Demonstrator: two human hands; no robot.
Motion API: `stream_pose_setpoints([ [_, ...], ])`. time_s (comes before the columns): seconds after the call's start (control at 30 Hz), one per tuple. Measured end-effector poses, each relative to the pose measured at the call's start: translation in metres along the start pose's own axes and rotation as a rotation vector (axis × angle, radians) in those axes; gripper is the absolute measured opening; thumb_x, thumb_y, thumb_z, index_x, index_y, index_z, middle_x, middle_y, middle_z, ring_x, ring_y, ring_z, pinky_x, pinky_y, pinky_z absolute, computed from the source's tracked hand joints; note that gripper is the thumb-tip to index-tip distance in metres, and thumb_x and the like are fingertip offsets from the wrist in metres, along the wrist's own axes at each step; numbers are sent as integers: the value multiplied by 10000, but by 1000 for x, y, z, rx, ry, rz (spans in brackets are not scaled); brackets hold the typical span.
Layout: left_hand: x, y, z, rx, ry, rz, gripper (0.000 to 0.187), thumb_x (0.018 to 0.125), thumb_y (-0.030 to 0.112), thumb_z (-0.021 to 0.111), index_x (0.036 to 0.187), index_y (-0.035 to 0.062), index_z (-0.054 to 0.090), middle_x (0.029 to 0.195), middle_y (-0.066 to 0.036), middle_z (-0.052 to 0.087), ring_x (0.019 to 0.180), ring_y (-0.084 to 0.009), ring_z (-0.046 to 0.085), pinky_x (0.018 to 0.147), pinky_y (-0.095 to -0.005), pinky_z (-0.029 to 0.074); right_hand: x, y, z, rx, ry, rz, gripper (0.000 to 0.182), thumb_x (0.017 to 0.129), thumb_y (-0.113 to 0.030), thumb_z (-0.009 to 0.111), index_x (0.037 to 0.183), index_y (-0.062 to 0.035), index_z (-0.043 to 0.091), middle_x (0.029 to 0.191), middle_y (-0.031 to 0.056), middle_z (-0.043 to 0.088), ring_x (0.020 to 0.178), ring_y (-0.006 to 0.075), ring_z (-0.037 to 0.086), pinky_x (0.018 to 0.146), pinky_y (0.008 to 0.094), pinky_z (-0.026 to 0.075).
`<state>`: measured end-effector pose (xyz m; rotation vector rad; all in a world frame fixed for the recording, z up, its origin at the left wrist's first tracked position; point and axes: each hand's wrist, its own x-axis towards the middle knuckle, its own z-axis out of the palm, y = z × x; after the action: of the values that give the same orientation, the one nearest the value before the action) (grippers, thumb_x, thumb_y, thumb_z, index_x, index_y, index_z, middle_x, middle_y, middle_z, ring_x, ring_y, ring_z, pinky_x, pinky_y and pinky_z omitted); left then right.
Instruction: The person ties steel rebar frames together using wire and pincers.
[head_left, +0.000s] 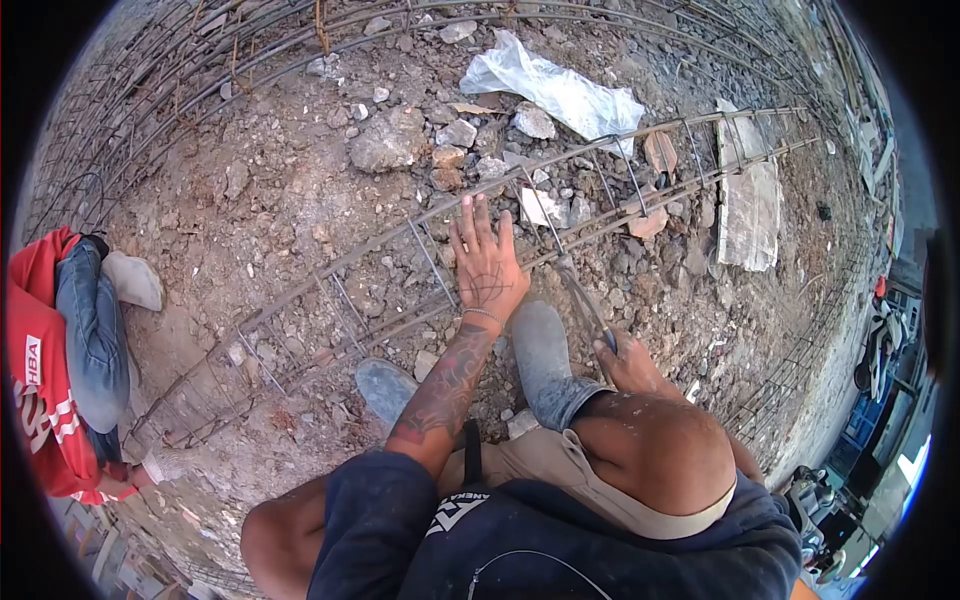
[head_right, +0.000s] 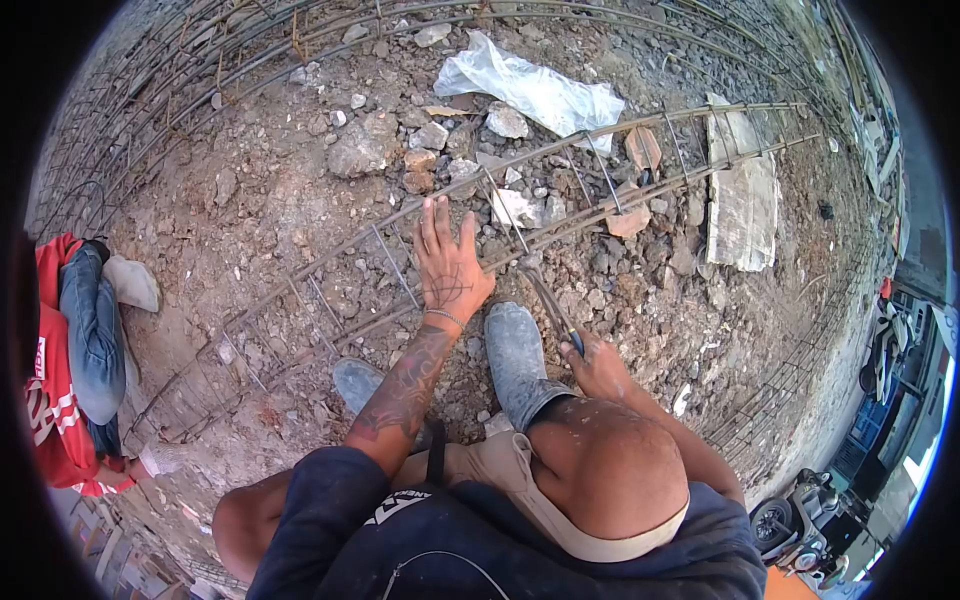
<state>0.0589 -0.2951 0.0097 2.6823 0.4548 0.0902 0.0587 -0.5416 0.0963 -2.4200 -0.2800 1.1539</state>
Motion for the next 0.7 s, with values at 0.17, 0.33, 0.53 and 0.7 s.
stream_pose_setpoints([
  [0.17,1,0,-3,-10,-4,0,737,628,253,774,1282,82,480,1488,-204,174,1407,-379,65,1135,-534,140,-1,-5,0,27,41,36,385,935,-289,489,1143,32,529,849,268,625,846,440,608,755,475,468],
  [0.33,0,0,-5,-102,-8,-6,635,670,127,622,1284,45,485,1489,-210,186,1415,-376,59,1131,-544,113,-3,-9,-5,-5,27,52,337,928,-261,505,1103,26,536,822,281,613,818,445,607,723,479,462],
  [0.53,0,-1,-6,-149,-14,-17,715,672,136,629,1350,52,421,1499,-234,129,1414,-390,35,1132,-551,80,-6,-23,-10,-36,6,52,327,929,-241,514,1093,41,533,777,258,615,759,413,622,689,455,478],
  [0.7,2,2,-12,-166,3,-83,790,672,162,642,1402,63,356,1509,-271,37,1409,-427,-25,1125,-563,29,-6,-50,-25,110,-74,213,326,937,-254,504,1070,41,541,740,220,619,706,361,634,662,436,482],
])
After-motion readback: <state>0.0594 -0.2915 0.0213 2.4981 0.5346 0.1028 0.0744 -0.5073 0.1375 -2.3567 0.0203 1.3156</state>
